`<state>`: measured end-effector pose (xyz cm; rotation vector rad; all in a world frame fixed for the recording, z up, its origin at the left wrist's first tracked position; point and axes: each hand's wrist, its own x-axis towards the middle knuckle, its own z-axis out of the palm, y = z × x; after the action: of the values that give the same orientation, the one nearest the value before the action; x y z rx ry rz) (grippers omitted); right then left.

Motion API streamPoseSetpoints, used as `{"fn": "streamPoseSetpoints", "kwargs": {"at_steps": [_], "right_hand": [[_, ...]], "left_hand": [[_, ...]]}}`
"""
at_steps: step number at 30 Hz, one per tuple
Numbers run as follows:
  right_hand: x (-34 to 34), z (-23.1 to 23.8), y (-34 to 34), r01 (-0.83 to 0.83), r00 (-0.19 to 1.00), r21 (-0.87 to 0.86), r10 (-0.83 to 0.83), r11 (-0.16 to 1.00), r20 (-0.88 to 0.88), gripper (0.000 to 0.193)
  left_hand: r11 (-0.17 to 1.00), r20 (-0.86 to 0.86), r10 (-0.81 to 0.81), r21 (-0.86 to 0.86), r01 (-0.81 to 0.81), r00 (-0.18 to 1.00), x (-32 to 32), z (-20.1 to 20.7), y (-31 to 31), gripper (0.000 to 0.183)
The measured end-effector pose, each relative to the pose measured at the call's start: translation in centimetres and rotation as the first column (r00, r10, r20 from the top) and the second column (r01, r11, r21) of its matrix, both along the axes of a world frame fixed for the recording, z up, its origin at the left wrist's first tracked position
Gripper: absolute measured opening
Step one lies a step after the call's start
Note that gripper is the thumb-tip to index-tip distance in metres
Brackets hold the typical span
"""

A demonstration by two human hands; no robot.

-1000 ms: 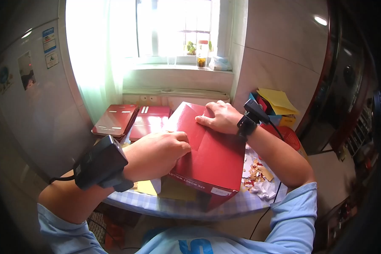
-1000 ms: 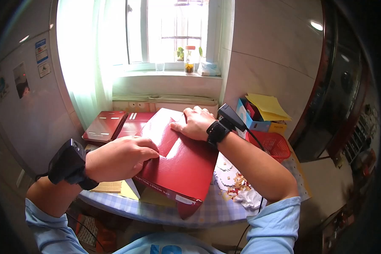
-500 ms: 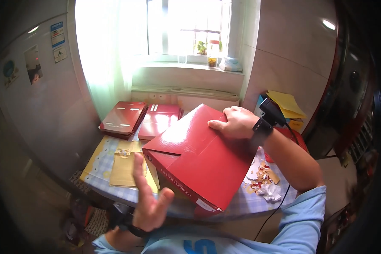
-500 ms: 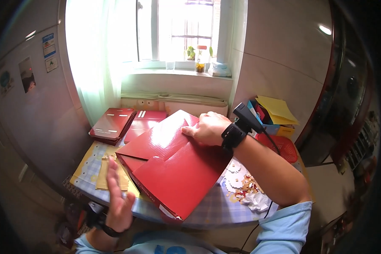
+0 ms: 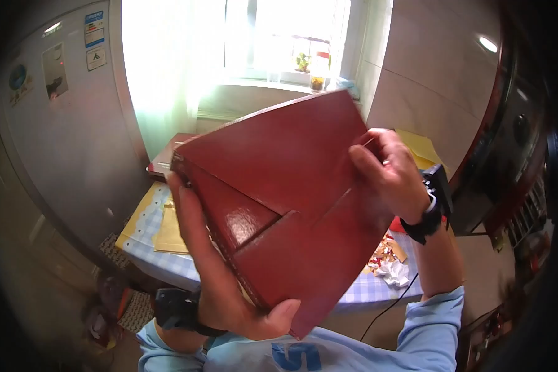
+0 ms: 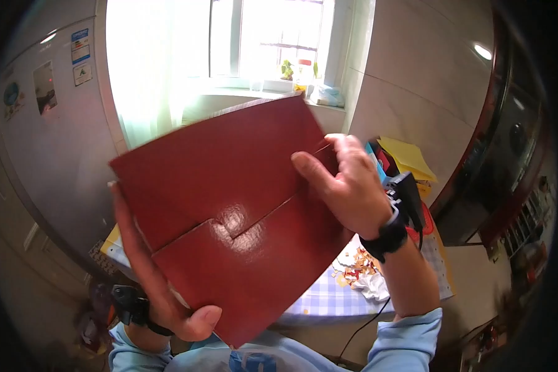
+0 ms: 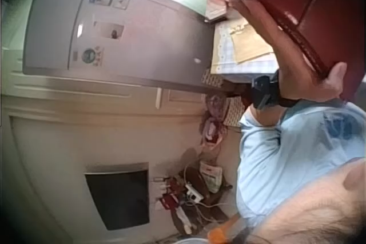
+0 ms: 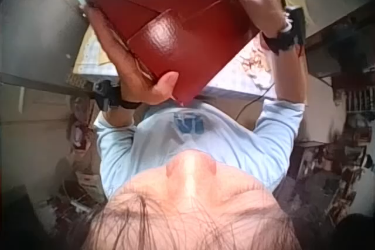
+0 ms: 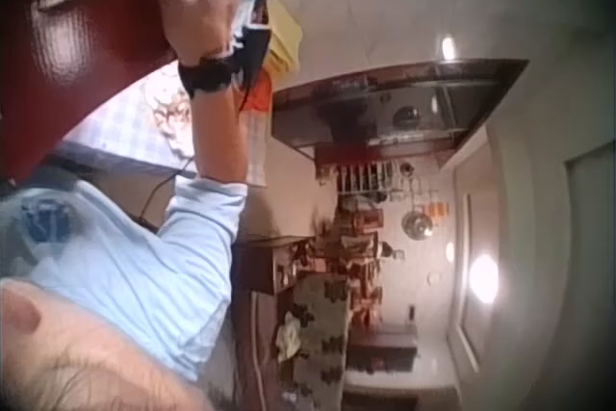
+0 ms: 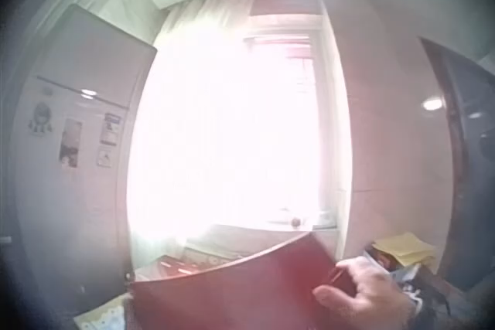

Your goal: Assemble and fold a cardboard gift box.

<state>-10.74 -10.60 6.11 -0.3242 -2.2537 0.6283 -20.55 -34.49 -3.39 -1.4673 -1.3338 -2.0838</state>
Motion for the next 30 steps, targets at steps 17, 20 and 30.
{"fn": "streamPoseSetpoints", "kwargs": {"at_steps": [17, 20, 30], "right_hand": [[4.6, -24.9, -7.6, 0.162, 0.903, -0.242, -0.242, 0.957, -0.354, 0.071], [4.7, -25.5, -7.7, 0.184, 0.906, -0.265, -0.268, 0.946, -0.328, 0.075], [6.8, -20.4, -3.7, -0.094, 0.991, 0.053, 0.098, 0.994, -0.087, 0.080]], "left_hand": [[0.894, -0.098, 0.125, -0.420, -0.155, 0.987, -2.6, -18.8, -4.4, 0.079], [0.936, -0.163, 0.173, -0.280, -0.213, 0.971, -2.0, -19.7, -4.1, 0.076], [0.898, -0.250, 0.392, -0.105, -0.427, 0.885, -2.3, -19.6, -3.1, 0.081]]}}
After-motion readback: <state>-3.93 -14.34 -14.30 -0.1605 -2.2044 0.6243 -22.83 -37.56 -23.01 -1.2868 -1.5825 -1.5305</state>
